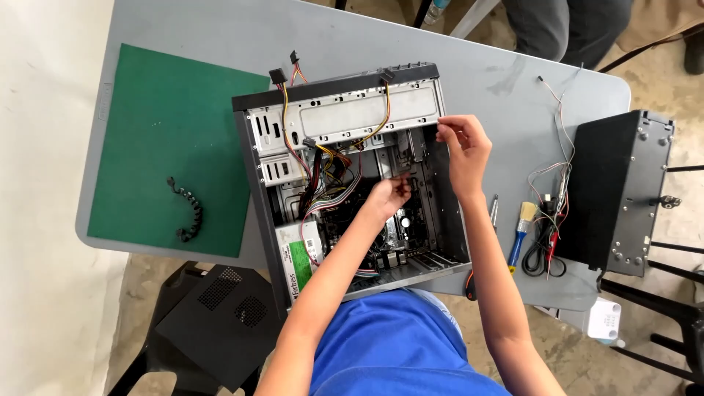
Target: Connecting internal cables and using a screwdriver to assemble or repair a desktop computer.
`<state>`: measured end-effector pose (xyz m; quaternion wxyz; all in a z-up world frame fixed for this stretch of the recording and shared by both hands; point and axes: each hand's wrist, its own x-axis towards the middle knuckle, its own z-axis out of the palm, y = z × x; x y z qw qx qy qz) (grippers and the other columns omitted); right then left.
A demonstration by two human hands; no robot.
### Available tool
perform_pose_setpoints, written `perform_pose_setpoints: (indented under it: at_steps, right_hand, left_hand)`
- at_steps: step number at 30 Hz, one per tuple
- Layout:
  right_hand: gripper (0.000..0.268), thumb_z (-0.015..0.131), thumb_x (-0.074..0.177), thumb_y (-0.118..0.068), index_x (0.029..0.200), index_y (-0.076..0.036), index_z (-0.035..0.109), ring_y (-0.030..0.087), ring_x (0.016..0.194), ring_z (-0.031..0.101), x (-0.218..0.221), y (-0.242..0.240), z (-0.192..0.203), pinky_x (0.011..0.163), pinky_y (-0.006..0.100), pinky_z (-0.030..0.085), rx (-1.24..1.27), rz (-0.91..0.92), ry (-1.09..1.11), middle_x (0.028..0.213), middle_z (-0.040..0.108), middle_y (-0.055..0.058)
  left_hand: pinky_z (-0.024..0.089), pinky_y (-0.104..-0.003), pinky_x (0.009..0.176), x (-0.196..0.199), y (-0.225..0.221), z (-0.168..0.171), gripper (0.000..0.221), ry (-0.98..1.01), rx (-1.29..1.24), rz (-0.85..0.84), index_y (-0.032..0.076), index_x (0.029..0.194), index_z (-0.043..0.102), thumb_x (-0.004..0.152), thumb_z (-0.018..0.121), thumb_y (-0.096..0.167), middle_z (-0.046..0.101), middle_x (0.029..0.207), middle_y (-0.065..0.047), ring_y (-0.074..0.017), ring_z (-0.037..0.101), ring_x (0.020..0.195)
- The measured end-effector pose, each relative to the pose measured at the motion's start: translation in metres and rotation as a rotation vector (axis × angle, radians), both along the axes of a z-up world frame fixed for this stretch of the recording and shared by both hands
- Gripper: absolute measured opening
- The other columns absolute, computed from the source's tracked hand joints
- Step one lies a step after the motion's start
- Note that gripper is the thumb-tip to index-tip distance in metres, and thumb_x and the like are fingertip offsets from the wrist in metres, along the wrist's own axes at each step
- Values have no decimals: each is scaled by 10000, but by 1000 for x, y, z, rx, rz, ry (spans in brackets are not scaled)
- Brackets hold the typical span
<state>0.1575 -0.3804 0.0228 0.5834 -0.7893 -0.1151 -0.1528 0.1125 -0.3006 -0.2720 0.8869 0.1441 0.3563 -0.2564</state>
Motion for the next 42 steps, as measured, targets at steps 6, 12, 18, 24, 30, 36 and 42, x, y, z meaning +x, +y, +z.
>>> perform_pose_setpoints:
  at_steps: [6,12,18,24,30,36,42]
  right_hand:
    - [83,693,1006,71,1015,-4,727,189,786,681,13,5,-1,714,337,571,-164,17,-69,896,630,69]
    - [55,743,990,-13,1008,-65,741,160,859,620,23,4,-2,781,324,534,-221,-9,-52,922,605,22]
    - [60,807,944,-97,964,-140,769,128,913,441,28,8,-5,828,277,420,-267,-45,-48,948,536,-28]
    - [94,847,903,-126,943,-199,804,120,943,411,35,3,-23,822,247,403,-224,-59,23,981,518,-38]
    - [95,851,896,-144,955,-207,809,128,955,442,37,2,-27,813,244,409,-230,-50,31,975,528,-29]
    - [93,857,878,-139,938,-195,814,131,936,404,38,7,-24,818,241,395,-240,-41,12,995,526,-23]
    - [94,870,865,-155,933,-194,818,132,918,397,38,8,-24,818,243,395,-252,-25,8,992,528,-21]
  left_hand:
    - [365,-295,578,17,3,98,666,-39,-235,112,15,995,551,879,726,647,371,792,1,-159,440,694]
    - [383,-247,583,30,2,133,479,-130,-259,116,100,872,597,843,812,527,342,785,29,-135,452,659]
    - [394,-240,574,31,3,123,431,-187,-257,90,138,867,611,861,785,533,331,789,46,-125,443,655]
    - [372,-235,592,29,10,120,404,-236,-281,30,160,867,596,868,785,517,320,796,55,-113,456,679]
    - [366,-228,612,24,15,110,385,-266,-311,15,184,883,590,885,759,530,336,807,53,-102,449,697]
    - [373,-223,620,25,12,108,360,-307,-308,1,189,888,573,916,726,514,333,807,61,-96,454,709]
    - [376,-220,612,26,13,114,365,-328,-302,4,194,873,568,915,722,522,340,800,68,-92,455,702]
